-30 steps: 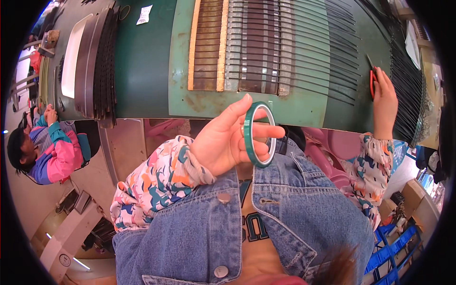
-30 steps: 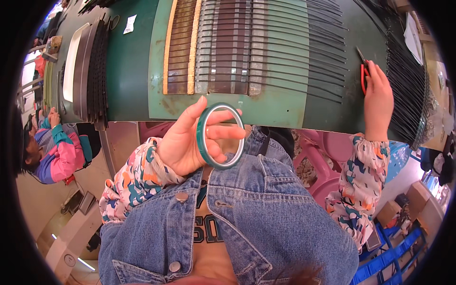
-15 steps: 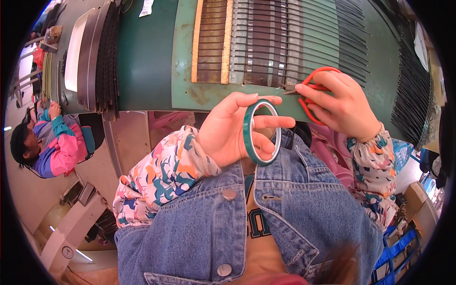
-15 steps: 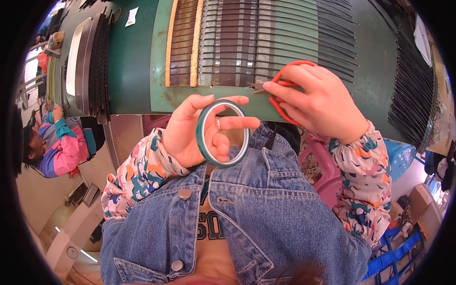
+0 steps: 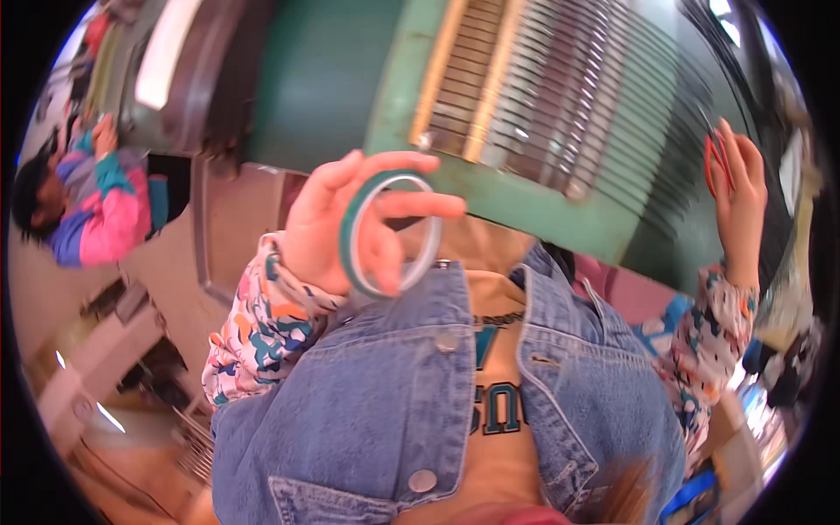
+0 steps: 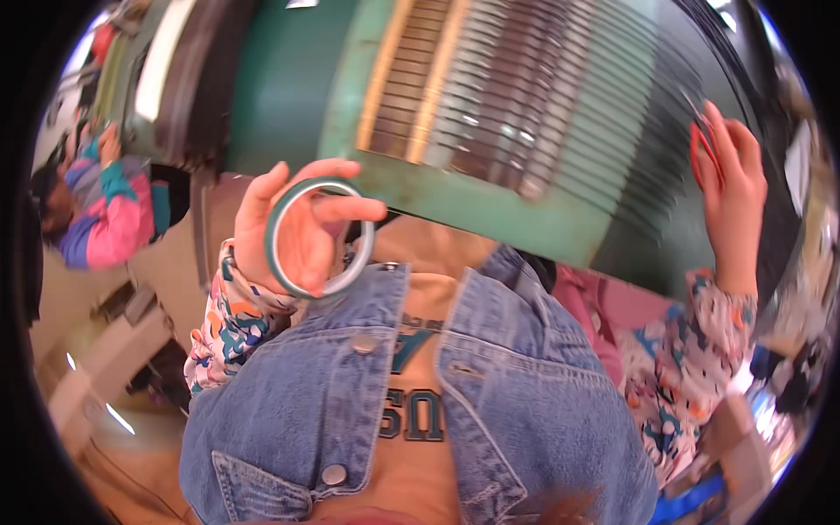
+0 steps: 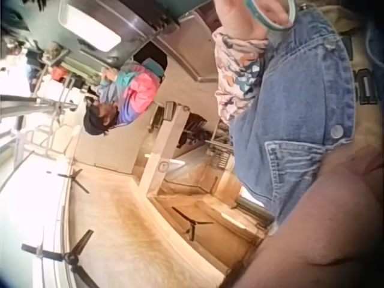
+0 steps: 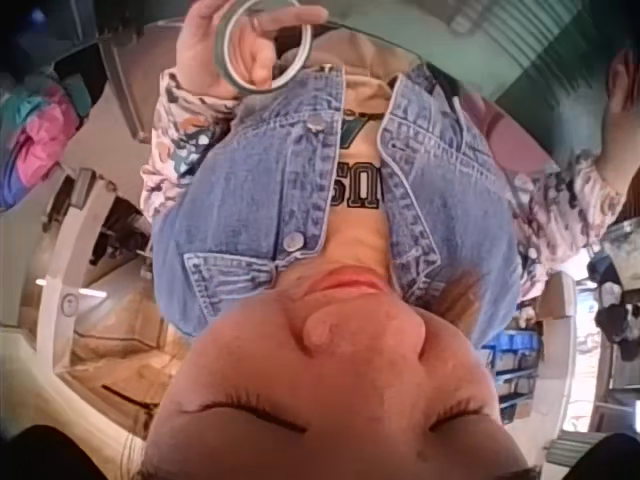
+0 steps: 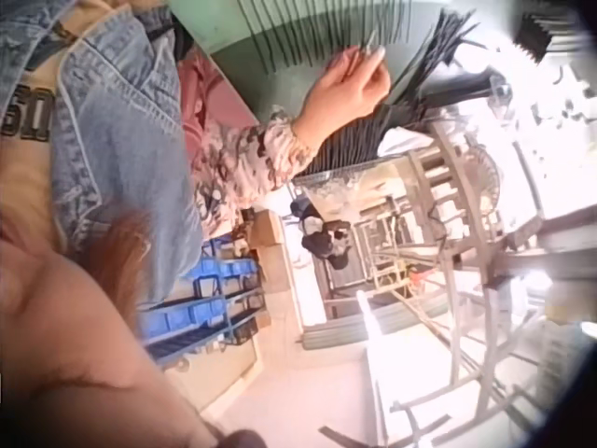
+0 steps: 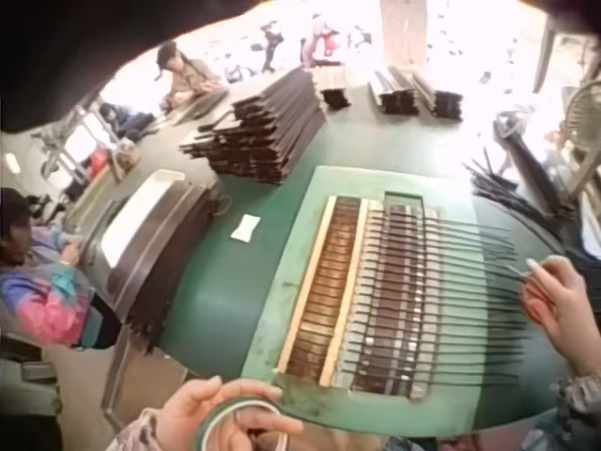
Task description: Assembling electrical wiring harnesses on a production jig and filling out a production log sheet.
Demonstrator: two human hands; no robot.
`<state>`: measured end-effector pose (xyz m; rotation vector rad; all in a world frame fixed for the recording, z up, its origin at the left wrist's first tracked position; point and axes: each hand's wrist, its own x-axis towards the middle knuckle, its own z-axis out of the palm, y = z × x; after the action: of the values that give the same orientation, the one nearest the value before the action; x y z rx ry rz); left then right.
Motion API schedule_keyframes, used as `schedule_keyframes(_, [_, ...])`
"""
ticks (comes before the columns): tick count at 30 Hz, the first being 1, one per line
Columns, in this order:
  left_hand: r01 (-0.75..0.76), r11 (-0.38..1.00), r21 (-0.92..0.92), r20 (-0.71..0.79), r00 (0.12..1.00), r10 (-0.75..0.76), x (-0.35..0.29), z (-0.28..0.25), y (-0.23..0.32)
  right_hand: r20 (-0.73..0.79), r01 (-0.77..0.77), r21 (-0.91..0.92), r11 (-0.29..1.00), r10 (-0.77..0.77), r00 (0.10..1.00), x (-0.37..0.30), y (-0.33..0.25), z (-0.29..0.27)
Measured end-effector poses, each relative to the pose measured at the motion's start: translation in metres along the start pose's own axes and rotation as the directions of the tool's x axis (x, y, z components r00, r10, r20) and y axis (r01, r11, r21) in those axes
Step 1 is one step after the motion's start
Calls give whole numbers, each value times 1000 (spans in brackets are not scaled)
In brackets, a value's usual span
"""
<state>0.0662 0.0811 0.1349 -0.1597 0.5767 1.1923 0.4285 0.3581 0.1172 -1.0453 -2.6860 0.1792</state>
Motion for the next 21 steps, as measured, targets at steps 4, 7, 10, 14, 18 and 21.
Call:
schedule_keyframes(4, [-222,841,494,-415,790,452,-40,-70,25,24,67,154,986,-71,997,63,-24,48])
schedule_keyframes(7, [-46,751,659,-613,545,571,-55,-99,34,113,220,177,959,-242,964,121,-51,73])
schedule_keyframes(10, [27,754,656,-700,395,595,-42,-111,34,58,298,127,946,-307,950,167,-54,107])
schedule_keyframes(14, [94,797,597,-746,432,508,-45,-125,43,103,219,-92,971,-210,972,199,-61,133])
schedule_keyframes(18, [6,719,695,-654,421,628,-47,-134,43,74,191,-152,970,-181,981,213,-83,132])
schedule_keyframes(21, [-55,653,756,-564,453,691,-46,-156,40,3,127,-195,972,-129,992,224,-77,135])
